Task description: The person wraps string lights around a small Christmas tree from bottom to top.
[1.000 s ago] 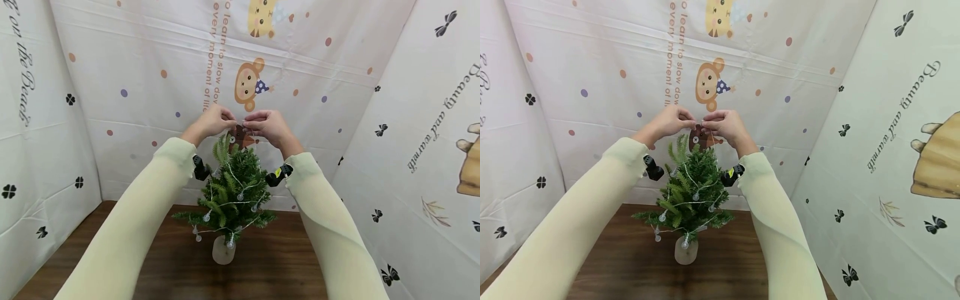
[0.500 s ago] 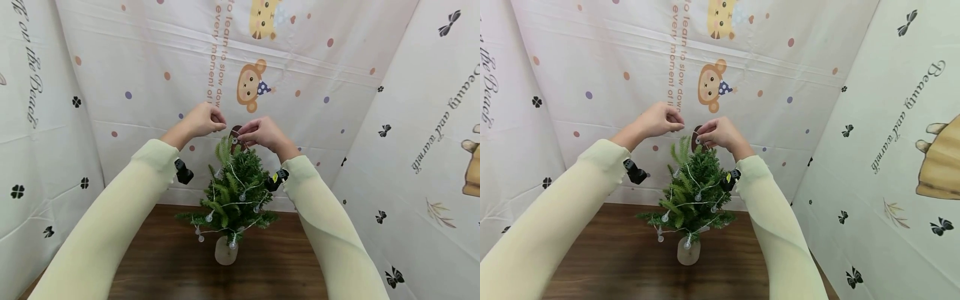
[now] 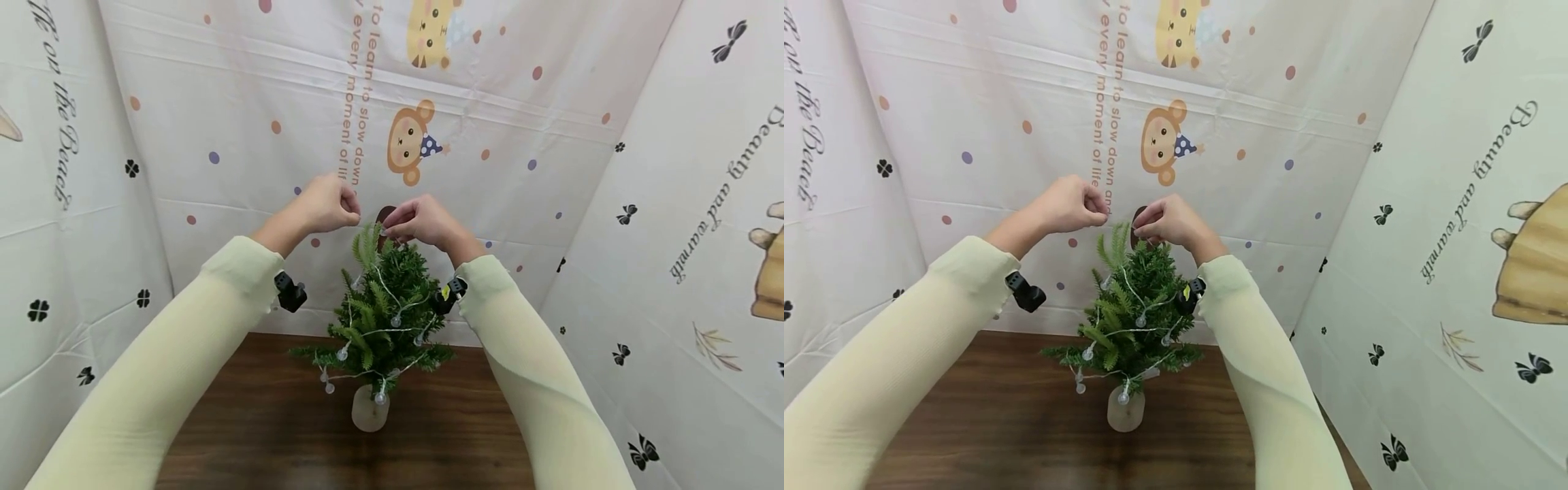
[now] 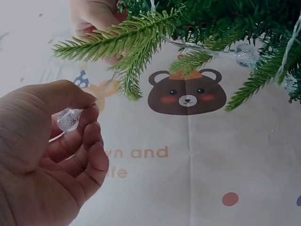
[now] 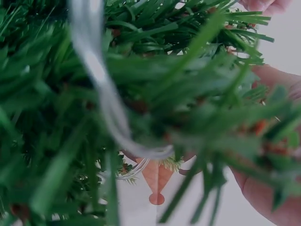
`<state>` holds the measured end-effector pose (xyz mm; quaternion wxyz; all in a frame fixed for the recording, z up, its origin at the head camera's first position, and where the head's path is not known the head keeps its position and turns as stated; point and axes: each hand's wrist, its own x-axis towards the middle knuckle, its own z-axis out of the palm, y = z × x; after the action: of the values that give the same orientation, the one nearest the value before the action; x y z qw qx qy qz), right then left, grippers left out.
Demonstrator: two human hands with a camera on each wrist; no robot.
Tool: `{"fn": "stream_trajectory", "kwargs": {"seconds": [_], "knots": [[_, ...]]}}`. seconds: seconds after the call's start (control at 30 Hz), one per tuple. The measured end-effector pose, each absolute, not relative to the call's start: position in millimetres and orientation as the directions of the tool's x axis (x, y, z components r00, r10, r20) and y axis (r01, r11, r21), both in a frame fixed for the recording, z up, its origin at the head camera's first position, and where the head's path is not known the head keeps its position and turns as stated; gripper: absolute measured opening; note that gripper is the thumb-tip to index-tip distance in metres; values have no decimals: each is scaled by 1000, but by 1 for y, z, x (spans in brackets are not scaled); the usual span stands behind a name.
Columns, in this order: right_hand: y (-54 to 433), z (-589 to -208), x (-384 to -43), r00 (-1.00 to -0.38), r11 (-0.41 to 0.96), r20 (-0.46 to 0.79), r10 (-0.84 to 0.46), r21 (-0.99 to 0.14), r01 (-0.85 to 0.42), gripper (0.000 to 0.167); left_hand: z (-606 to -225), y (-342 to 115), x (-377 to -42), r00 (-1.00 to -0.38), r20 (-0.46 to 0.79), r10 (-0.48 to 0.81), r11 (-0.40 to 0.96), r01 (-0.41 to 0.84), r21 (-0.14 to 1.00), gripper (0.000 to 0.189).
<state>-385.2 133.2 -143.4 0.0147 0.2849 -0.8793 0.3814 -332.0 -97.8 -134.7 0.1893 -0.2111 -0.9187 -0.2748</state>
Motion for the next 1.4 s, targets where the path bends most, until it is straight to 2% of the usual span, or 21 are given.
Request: {"fn": "stream_trajectory", "kwargs": {"seconds": [0.13, 0.37, 0.47, 0.6, 0.7, 0.8, 0.93, 1.13, 1.27, 1.4], "knots": [[132, -143, -384, -823, 544, 240, -514, -651, -530, 16, -134, -98, -326, -855, 429, 293, 786, 471, 402, 13], [136, -144, -383, -796, 540, 236, -557, -625, -563, 15, -122, -84, -302, -848, 406, 339, 836, 470, 284, 12], [138, -144, -384, -792, 542, 229, -565, -622, -566, 13, -117, -71, -292, -827, 418, 375, 842, 493, 220, 8], [142, -145, -384, -785, 540, 237, -572, -612, -578, 5, -117, -49, -287, -766, 452, 457, 812, 567, 140, 7], [145, -144, -384, -788, 561, 241, -567, -588, -583, 12, -119, -34, -284, -752, 440, 490, 798, 590, 120, 12], [149, -143, -381, -792, 574, 231, -565, -580, -578, 17, -124, -23, -282, -764, 416, 494, 810, 578, 101, 18], [159, -140, -378, -787, 526, 226, -574, -635, -565, 8, -133, -11, -278, -802, 368, 470, 837, 537, 102, 23], [175, -139, -377, -816, 473, 267, -513, -705, -529, 25, -146, -8, -278, -836, 311, 452, 852, 508, 128, 23], [186, -142, -376, -829, 461, 289, -479, -720, -518, 25, -151, -12, -280, -817, 319, 481, 837, 536, 111, 20], [197, -147, -371, -841, 474, 293, -455, -719, -508, 28, -154, -19, -282, -768, 365, 527, 800, 593, 93, 13]]}}
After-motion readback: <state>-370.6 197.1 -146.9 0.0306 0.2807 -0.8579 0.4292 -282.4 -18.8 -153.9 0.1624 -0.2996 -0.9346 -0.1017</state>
